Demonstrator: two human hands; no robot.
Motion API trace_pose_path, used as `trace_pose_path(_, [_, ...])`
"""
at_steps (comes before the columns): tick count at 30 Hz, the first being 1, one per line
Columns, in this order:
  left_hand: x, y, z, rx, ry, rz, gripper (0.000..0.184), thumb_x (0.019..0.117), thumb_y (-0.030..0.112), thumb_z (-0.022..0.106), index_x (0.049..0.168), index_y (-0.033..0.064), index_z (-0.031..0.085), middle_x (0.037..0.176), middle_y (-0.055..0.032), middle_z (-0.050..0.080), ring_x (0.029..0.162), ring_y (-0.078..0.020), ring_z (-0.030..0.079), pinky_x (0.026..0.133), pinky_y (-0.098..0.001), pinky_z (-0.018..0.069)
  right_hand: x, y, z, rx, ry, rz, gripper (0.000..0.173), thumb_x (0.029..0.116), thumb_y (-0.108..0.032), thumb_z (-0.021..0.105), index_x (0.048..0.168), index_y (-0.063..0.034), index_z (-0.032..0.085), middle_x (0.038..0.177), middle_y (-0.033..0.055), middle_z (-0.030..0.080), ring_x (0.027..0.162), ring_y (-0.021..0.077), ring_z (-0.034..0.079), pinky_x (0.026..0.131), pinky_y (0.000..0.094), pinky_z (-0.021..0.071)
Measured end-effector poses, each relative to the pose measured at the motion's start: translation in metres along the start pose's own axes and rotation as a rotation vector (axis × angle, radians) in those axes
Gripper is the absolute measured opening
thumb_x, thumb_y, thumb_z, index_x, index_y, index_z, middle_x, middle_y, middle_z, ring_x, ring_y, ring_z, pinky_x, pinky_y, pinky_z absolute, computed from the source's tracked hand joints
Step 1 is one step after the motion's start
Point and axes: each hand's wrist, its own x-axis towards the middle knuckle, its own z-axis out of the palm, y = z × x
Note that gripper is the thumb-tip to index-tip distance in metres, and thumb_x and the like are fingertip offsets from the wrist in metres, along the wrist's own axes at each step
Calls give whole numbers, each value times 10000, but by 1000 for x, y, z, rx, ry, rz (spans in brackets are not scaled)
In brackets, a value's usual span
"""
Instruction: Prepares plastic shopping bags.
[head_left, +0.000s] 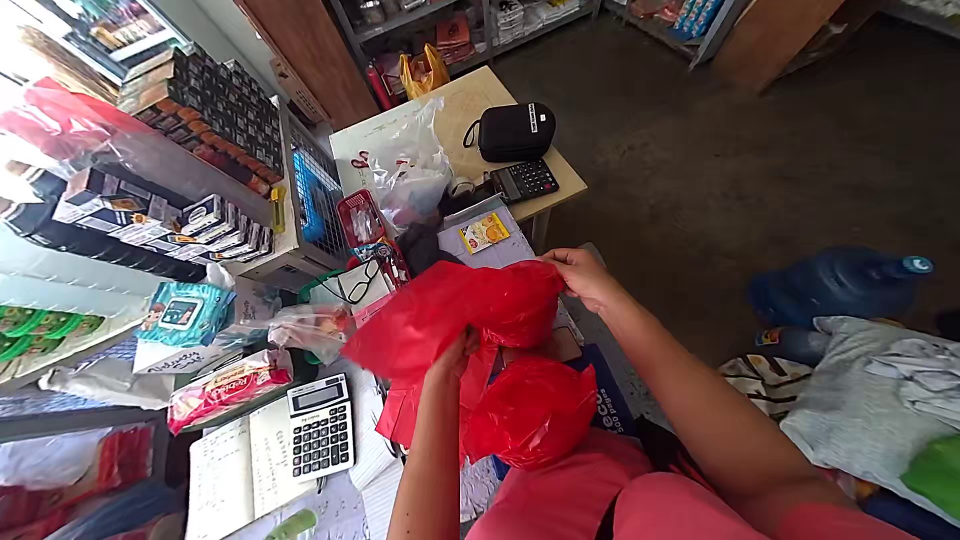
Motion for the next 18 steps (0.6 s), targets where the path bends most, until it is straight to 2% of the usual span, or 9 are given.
trace_pose_path(2, [14,-15,-6,-6,-39,-1,276,1117,159,322,957,96,538,519,57,409,384,-24,333,375,-175,307,7,18,-2,34,-24,58,206,1069,-182,552,1076,-47,708,728,22,623,506,33,452,461,197,365])
trace_pose_path(5, [28,-26,-3,131,31,74,161,1090,127,419,1033,68,558,556,40,465,406,-31,370,385,-191,332,16,47,4,70,-10,79,200,1073,-145,530,1145,-25,674,842,61,666,636,84,571,577,260,488])
trace_pose_path(6, [32,-28,-2,256,87,142,131,1068,107,474,1071,42,588,625,21,524,469,-40,431,438,-209,381,19,57,7,63,14,44,187,1058,-126,551,1138,-10,674,859,73,677,665,97,594,603,276,504])
trace_pose_path(8, [36,-27,0,586,198,264,184,999,65,563,1149,-1,645,905,-69,702,804,-110,663,761,-323,563,23,70,10,-69,64,-90,148,1020,-89,593,1073,11,688,900,99,699,753,139,648,703,339,552])
trace_pose_path(9, [33,-24,3,742,246,273,246,970,48,587,1204,-4,641,1026,-123,726,967,-183,697,902,-409,561,23,73,10,-188,92,-177,140,1000,-78,610,1053,11,704,937,113,712,824,172,674,779,387,566])
trace_pose_path(11, [30,-23,4,967,317,255,384,935,49,620,1314,6,581,1150,-191,695,1089,-304,678,972,-511,526,19,69,6,-448,145,-321,169,960,-44,636,1091,18,723,1038,173,693,973,289,678,899,509,551])
trace_pose_path(13, [35,-34,-10,1037,335,333,405,943,108,632,1324,-15,570,1198,-216,650,1090,-322,653,957,-480,532,13,58,-4,-548,137,-347,249,947,0,629,1189,15,688,1153,211,663,1059,333,666,928,525,552])
trace_pose_path(16, [30,-39,-31,837,223,538,407,933,45,549,1324,-63,575,1278,-230,623,1136,-267,644,960,-388,548,9,43,-28,-349,-26,-354,277,1006,18,525,1250,4,655,1270,160,651,1136,243,654,979,435,549])
trace_pose_path(18, [17,-27,-32,669,4,597,558,876,74,567,1402,-96,492,1390,-246,562,1276,-255,577,1061,-381,497,3,37,-42,-159,-217,-383,435,913,-2,505,1335,-30,611,1326,108,644,1189,192,628,1006,391,530])
